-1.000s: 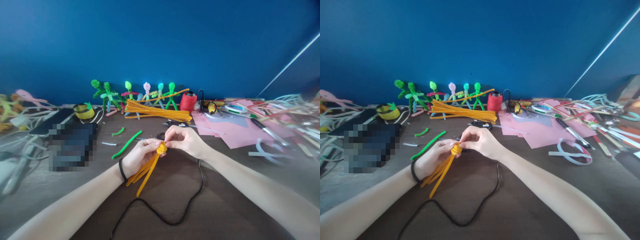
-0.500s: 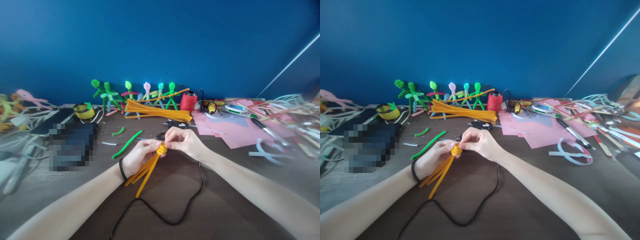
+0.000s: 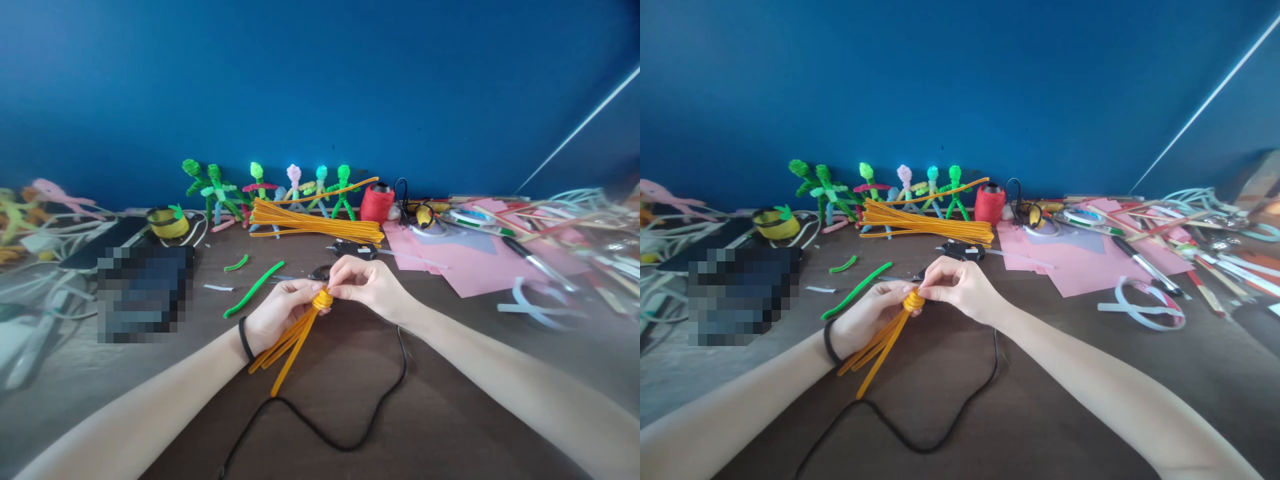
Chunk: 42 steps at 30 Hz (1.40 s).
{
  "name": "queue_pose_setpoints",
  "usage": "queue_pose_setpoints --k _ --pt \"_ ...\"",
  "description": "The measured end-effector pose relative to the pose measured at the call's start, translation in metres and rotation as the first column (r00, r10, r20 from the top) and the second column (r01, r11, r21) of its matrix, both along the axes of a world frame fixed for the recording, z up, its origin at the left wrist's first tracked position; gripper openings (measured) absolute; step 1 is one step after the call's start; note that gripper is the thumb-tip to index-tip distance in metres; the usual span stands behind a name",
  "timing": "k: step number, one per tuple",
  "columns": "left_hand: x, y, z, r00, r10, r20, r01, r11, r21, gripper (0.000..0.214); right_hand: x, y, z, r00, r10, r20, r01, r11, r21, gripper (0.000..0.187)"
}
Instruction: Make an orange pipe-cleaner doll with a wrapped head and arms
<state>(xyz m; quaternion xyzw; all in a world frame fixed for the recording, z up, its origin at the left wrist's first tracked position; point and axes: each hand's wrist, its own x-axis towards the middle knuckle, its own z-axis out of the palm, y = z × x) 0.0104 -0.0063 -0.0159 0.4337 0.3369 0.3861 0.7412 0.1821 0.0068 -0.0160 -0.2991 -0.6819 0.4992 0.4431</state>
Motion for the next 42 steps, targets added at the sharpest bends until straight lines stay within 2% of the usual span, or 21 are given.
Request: queue_pose_setpoints --k 9,22,42 --pt "0.0001 0.0004 -0.0012 1.0 0.004 0.001 -0.004 1.0 -0.015 0.014 -0.002 -0.0036 0.0012 0.998 -0.054 0.044 0.052 0.998 0.045 0.003" --pt "0.0008 0.0003 -0.0012 1.0 0.007 -0.013 -0.007 1.0 -0.012 0.015 -0.0026 -0.0028 -0.0003 0.999 -0.035 0.025 0.035 0.999 0.026 0.007" --pt "0.0002 0.0005 -0.002 1.0 -0.007 -0.005 0.006 1.0 -0.024 0.015 -0.0017 -0.0043 0.0011 0.997 -0.039 0.065 0.034 0.997 0.071 0.003"
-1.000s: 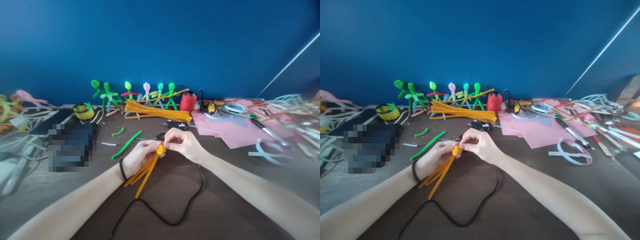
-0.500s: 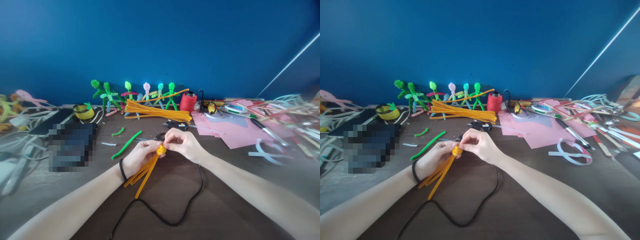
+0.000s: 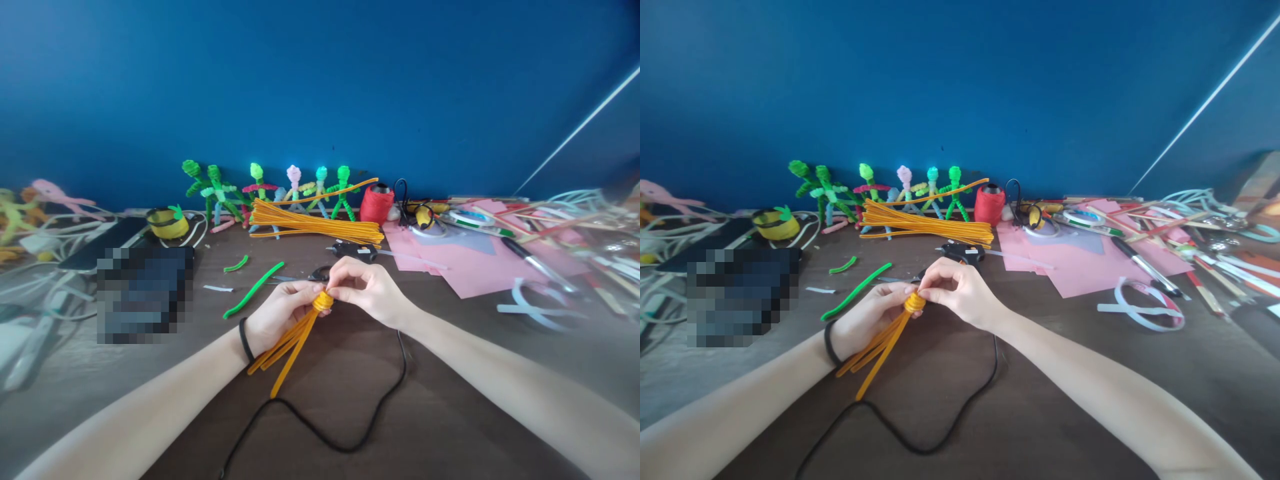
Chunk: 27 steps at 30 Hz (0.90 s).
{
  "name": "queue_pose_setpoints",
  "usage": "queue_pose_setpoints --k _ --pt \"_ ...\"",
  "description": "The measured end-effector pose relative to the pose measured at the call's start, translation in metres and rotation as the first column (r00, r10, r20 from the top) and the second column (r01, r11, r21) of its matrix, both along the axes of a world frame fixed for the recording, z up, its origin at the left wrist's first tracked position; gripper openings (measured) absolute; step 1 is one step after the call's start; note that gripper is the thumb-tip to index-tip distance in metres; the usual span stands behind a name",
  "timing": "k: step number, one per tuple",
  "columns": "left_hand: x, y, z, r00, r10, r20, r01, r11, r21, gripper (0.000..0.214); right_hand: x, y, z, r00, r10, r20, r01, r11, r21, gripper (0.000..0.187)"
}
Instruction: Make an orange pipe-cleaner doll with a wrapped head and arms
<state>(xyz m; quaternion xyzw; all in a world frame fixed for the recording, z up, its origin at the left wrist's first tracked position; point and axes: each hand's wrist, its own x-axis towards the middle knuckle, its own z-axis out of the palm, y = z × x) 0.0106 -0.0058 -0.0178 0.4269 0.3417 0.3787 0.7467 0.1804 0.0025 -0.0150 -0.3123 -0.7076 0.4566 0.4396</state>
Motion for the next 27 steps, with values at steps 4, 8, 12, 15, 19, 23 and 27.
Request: queue_pose_setpoints --k 4,8,12,15,19,23,27 --pt "0.0001 0.0 0.0001 1.0 0.005 0.002 -0.005 1.0 0.006 0.015 -0.0006 0.0 -0.0001 1.0 0.003 -0.012 -0.003 1.0 -0.007 0.003" --pt "0.0002 0.0 0.0007 1.0 0.011 -0.004 -0.011 1.0 0.003 0.015 -0.0008 0.0 -0.0001 1.0 0.003 -0.017 -0.003 1.0 -0.023 0.004" --pt "0.0002 -0.0002 0.0006 1.0 0.016 0.001 -0.016 1.0 -0.008 0.014 0.0004 0.0013 0.0 1.0 0.02 -0.02 -0.021 0.998 -0.055 0.005" --pt "0.0002 -0.0003 0.0006 1.0 0.018 0.009 -0.017 1.0 -0.01 0.013 0.0016 0.0027 0.0002 0.998 0.05 -0.023 -0.052 0.995 -0.082 0.006" --pt "0.0006 -0.0008 0.002 1.0 0.016 -0.002 -0.016 1.0 -0.011 0.014 0.0023 0.0032 0.0013 0.997 0.076 -0.033 -0.079 0.99 -0.12 0.008" --pt "0.0008 -0.001 0.0025 1.0 0.014 -0.004 -0.014 1.0 -0.015 0.015 0.0027 0.0028 0.0022 0.997 0.071 -0.019 -0.073 0.992 -0.099 0.008" --pt "0.0005 -0.0005 0.0012 1.0 0.006 0.003 -0.006 1.0 -0.013 0.014 0.0036 0.0025 0.002 0.998 0.069 -0.006 -0.07 0.995 -0.075 0.007"
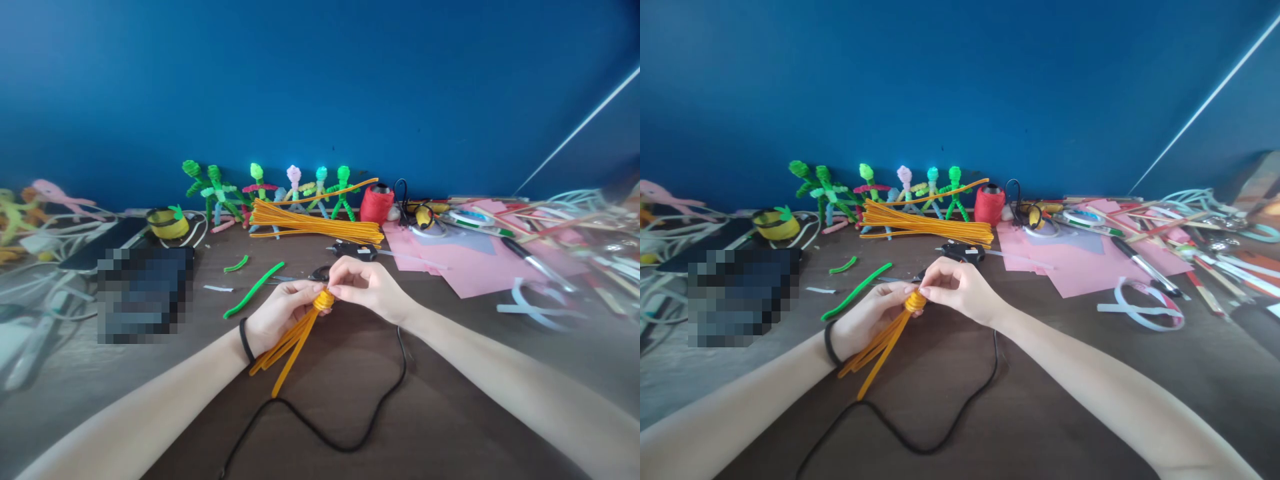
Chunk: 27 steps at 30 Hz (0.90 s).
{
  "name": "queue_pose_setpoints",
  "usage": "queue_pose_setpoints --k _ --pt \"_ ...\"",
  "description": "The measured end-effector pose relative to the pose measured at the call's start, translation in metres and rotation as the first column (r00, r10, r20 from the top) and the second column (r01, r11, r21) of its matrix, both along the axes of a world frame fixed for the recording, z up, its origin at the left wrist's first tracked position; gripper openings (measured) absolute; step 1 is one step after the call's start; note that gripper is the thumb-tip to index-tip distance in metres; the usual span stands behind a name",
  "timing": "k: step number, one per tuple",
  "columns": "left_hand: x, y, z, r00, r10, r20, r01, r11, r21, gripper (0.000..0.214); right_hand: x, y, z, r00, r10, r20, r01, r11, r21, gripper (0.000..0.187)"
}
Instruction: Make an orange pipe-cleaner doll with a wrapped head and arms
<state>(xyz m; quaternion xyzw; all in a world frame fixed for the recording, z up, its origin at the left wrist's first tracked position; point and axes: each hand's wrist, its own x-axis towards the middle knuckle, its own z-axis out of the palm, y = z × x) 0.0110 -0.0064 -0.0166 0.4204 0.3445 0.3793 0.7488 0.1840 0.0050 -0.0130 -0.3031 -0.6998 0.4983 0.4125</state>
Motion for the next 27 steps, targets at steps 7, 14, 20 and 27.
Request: queue_pose_setpoints --k 7,14,20,27 --pt "0.0 0.0 0.001 1.0 0.0 0.006 0.0 1.0 -0.005 0.014 -0.001 0.001 -0.002 0.999 0.021 -0.038 -0.022 1.0 -0.002 0.003" --pt "0.001 -0.001 0.001 1.0 -0.005 0.012 0.005 1.0 -0.007 0.015 0.0 0.002 -0.004 0.995 0.058 -0.081 -0.06 0.998 -0.021 0.004" --pt "0.001 0.0 0.001 1.0 -0.008 0.012 0.008 1.0 0.01 0.016 0.0 0.002 -0.007 0.994 0.058 -0.088 -0.061 0.998 -0.027 0.004" --pt "0.001 -0.001 0.003 1.0 0.006 -0.006 -0.006 1.0 -0.002 0.015 -0.001 0.003 -0.01 0.986 0.085 -0.146 -0.103 0.988 -0.119 0.004"
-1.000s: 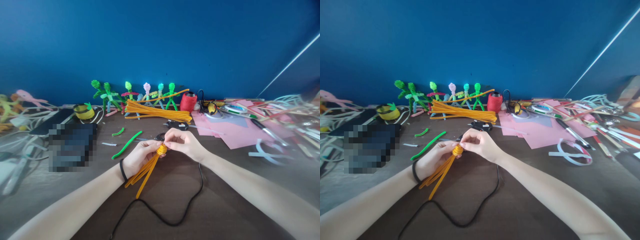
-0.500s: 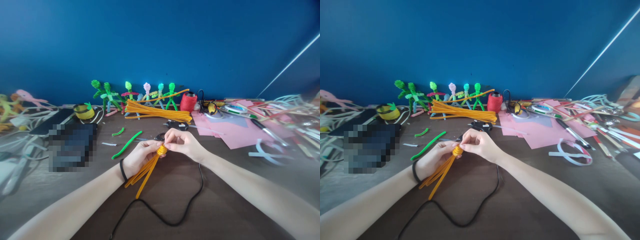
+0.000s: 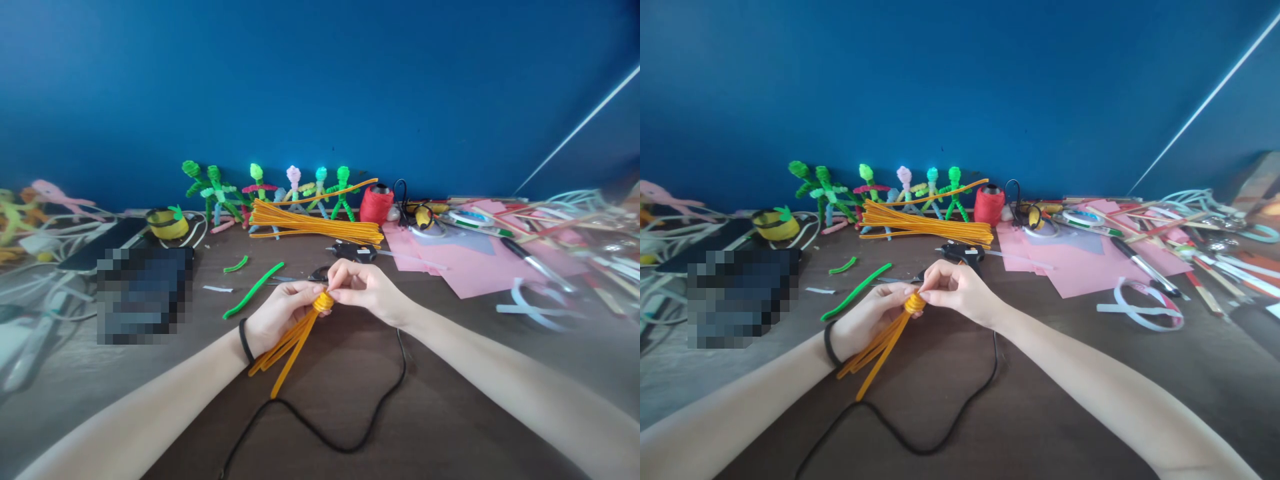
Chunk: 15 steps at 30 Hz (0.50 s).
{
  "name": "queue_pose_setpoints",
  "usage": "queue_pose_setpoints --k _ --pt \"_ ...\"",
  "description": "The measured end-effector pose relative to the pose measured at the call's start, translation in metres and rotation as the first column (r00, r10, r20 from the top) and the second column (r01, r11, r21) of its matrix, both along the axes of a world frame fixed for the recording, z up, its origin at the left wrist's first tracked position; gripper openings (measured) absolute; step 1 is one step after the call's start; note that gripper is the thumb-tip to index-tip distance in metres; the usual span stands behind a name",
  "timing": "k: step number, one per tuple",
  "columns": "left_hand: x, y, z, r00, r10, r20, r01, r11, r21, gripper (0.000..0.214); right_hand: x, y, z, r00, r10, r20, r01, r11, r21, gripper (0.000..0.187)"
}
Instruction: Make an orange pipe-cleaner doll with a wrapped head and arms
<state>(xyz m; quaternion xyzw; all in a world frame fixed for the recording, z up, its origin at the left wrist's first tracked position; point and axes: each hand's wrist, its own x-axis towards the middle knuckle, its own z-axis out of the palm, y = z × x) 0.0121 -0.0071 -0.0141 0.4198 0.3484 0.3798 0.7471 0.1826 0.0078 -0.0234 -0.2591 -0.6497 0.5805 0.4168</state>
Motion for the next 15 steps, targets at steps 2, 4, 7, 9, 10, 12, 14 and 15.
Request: queue_pose_setpoints --k 2,4,7,9,10,12,14,15 --pt "0.0001 0.0 0.0 1.0 -0.001 0.004 0.001 1.0 -0.001 0.014 0.0001 0.0 -0.0001 1.0 0.003 -0.006 -0.003 1.0 -0.01 0.004" --pt "0.0 0.0 -0.0005 1.0 -0.004 0.008 0.004 1.0 0.004 0.014 0.0006 -0.0001 0.0004 1.0 0.0 -0.003 0.0 1.0 -0.015 0.004" --pt "-0.0005 0.0002 -0.0014 1.0 -0.011 0.008 0.011 1.0 0.009 0.014 0.0005 -0.0003 0.0016 1.0 -0.011 0.008 0.011 1.0 -0.008 0.004" --pt "-0.0009 0.0006 -0.002 1.0 -0.01 0.01 0.01 1.0 0.012 0.014 -0.0005 -0.0006 0.0025 1.0 -0.023 0.005 0.023 1.0 0.0 0.004" --pt "-0.0012 0.0008 -0.0021 1.0 -0.007 0.012 0.007 1.0 0.014 0.014 -0.0011 -0.0007 0.003 0.999 -0.034 0.0 0.034 0.999 0.005 0.004" --pt "-0.0016 0.0011 -0.002 1.0 0.004 0.02 -0.005 1.0 0.016 0.015 -0.0022 -0.0012 0.004 0.998 -0.063 -0.008 0.063 0.998 0.017 0.005" --pt "-0.0022 0.0011 -0.0013 1.0 0.014 0.023 -0.015 1.0 0.021 0.016 -0.0027 -0.0018 0.0053 0.996 -0.091 -0.011 0.091 0.995 0.038 0.005" --pt "-0.0024 0.001 -0.0007 1.0 0.016 0.019 -0.017 0.999 0.028 0.017 -0.0027 -0.0021 0.0062 0.995 -0.104 -0.01 0.104 0.993 0.049 0.005"
